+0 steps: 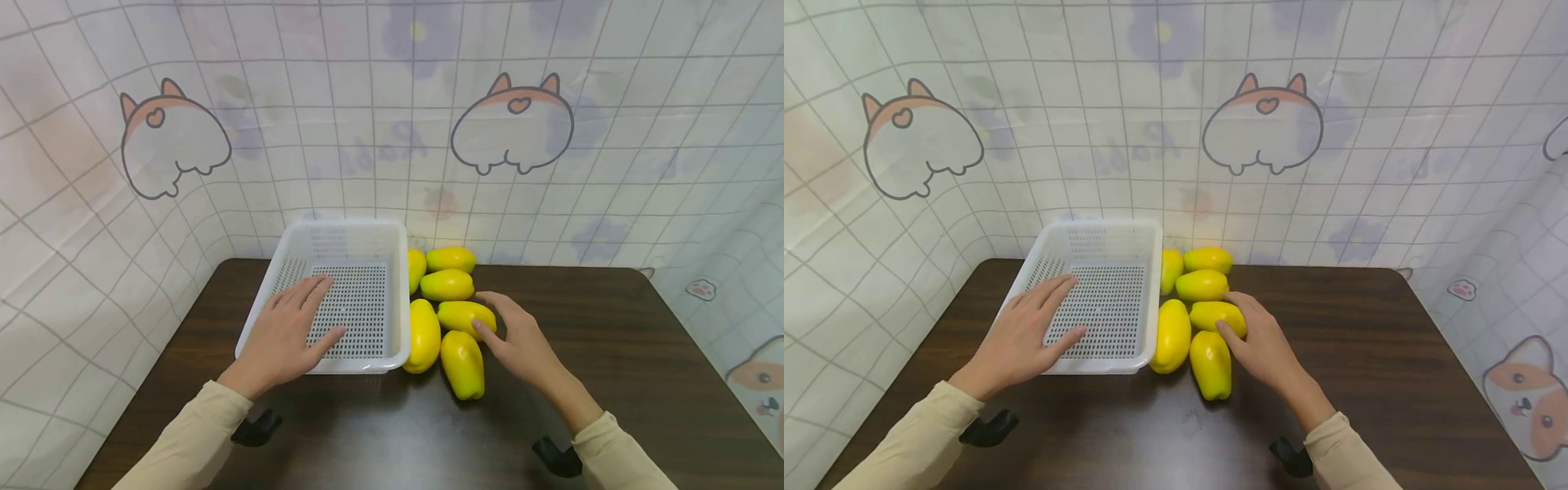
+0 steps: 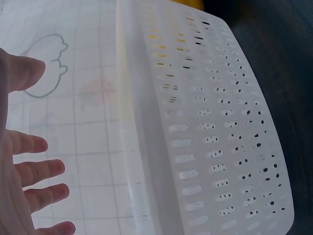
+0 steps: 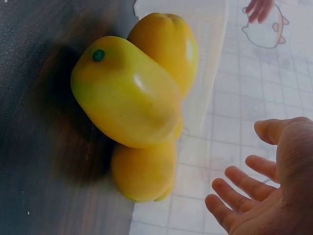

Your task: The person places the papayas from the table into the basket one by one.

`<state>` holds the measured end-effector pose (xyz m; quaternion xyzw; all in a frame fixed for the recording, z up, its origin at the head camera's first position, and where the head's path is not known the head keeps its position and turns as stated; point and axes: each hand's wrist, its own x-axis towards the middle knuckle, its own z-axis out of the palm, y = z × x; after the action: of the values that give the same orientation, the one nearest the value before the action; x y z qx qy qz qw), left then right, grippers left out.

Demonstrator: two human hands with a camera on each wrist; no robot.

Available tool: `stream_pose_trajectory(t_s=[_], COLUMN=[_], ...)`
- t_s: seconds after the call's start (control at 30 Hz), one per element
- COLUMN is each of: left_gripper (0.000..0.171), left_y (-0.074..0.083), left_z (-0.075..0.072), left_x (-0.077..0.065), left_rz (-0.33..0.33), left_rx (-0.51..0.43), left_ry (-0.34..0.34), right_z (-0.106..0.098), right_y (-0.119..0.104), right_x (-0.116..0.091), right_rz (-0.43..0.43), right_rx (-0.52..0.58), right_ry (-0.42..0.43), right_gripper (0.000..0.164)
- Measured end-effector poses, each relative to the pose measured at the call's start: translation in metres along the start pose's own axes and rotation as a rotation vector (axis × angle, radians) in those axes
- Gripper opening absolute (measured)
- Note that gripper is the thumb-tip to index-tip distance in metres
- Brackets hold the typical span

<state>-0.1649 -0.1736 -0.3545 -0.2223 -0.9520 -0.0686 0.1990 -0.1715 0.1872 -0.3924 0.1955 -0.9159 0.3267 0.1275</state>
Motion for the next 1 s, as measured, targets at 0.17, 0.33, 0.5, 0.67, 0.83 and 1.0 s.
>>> stream_pose_trajectory(t_s=[0.17,0.33,0.5,0.67,0.83,1.0], left_gripper=[0.073,0.074,0.075,0.074,0.074,0.075], left_y=[-0.003,-0.006,-0.008,-0.013,-0.018,-0.024], left_z=[-0.001,-0.001,-0.001,0.001,0.003,0.005], left_x=[-0.002,-0.004,-0.005,-0.008,-0.012,-0.016], left_rz=[-0.008,-0.017,-0.025,-0.035,-0.049,-0.067], left_rx=[0.001,0.004,-0.002,-0.003,-0.009,-0.016], left_ry=[0.011,0.007,0.007,0.021,0.028,0.026], right_z=[0.002,0.003,0.005,0.007,0.011,0.013], right_y=[0.001,0.003,0.007,0.009,0.012,0.013], right_x=[-0.003,-0.006,-0.007,-0.009,-0.009,-0.011], right_rz=[0.003,0.012,0.008,0.016,0.009,0.013], right_rx=[0.005,0.013,0.014,0.032,0.049,0.059], right_ry=[0.007,0.014,0.025,0.027,0.033,0.033], right_gripper=[0.048,0.047,0.047,0.046,0.044,0.043])
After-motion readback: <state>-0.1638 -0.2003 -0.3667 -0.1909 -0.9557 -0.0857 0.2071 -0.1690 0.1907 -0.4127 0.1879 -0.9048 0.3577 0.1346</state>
